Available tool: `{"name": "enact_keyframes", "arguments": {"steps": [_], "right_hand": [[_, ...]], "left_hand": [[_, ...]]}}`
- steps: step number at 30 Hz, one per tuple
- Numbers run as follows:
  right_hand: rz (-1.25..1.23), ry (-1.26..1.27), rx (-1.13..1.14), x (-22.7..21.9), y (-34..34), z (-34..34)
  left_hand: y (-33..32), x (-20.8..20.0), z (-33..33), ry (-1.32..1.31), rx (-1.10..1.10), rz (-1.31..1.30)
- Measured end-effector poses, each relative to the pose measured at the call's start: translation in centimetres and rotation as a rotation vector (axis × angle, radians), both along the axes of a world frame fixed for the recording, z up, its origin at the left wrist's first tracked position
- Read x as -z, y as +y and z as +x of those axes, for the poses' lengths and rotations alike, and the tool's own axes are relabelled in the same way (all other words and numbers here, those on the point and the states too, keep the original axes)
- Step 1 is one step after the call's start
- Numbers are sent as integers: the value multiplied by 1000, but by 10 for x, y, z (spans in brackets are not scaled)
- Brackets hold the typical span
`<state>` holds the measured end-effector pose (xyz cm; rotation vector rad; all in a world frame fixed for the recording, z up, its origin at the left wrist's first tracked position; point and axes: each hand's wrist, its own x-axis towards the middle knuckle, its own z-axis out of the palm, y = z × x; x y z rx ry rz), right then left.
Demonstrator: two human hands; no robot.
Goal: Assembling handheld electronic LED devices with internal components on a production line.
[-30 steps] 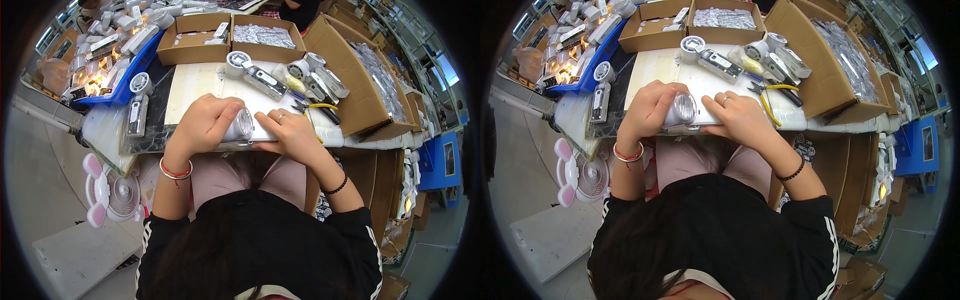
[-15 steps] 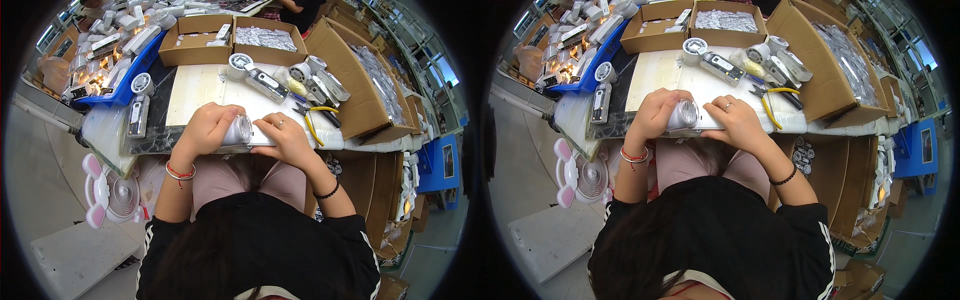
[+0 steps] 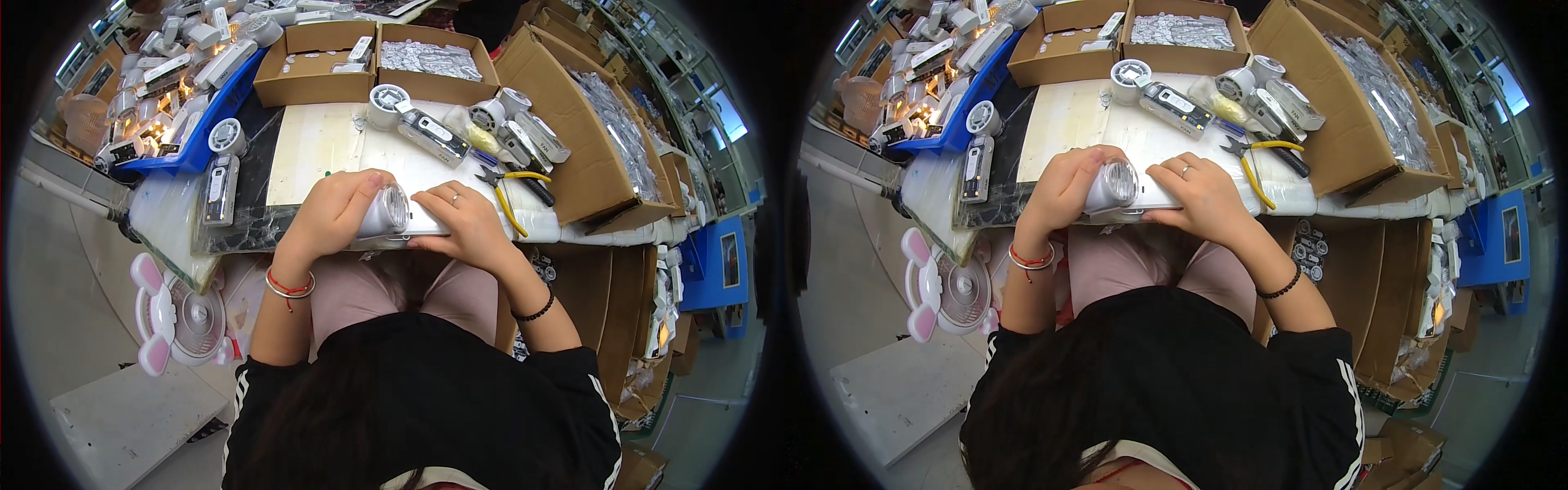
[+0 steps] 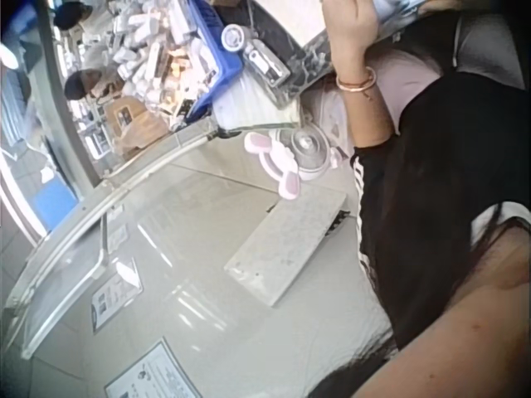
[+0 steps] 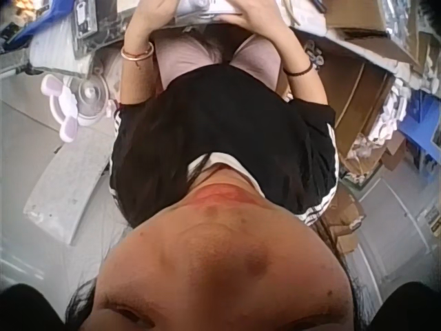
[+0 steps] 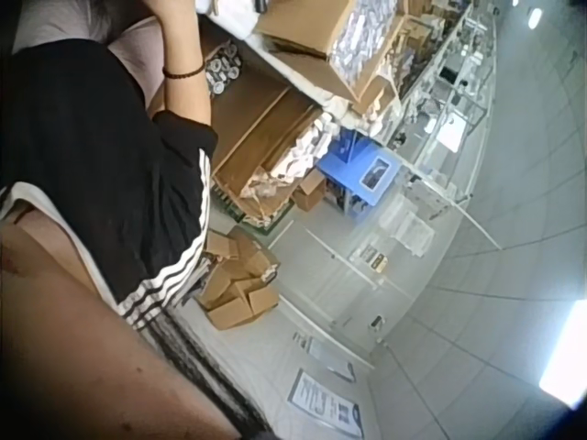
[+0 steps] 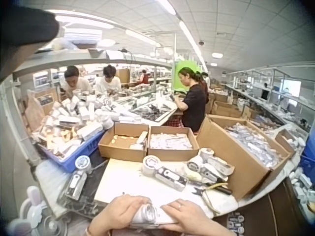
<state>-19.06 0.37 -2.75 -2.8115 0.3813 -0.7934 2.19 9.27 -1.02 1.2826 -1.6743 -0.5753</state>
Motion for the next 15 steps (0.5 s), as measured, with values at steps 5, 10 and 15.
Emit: {"name": "enact_keyframes", "arguments": {"steps": [5, 10, 15], "right_hand": [[4, -11, 14, 1, 3, 0], [10, 19, 19, 7, 4, 1], [-6, 55, 10, 9, 2, 0]], "left_hand": [[0, 0, 2, -14, 2, -23], [1, 7, 4, 25, 18, 20], [4, -4, -3, -19, -27, -12]]}}
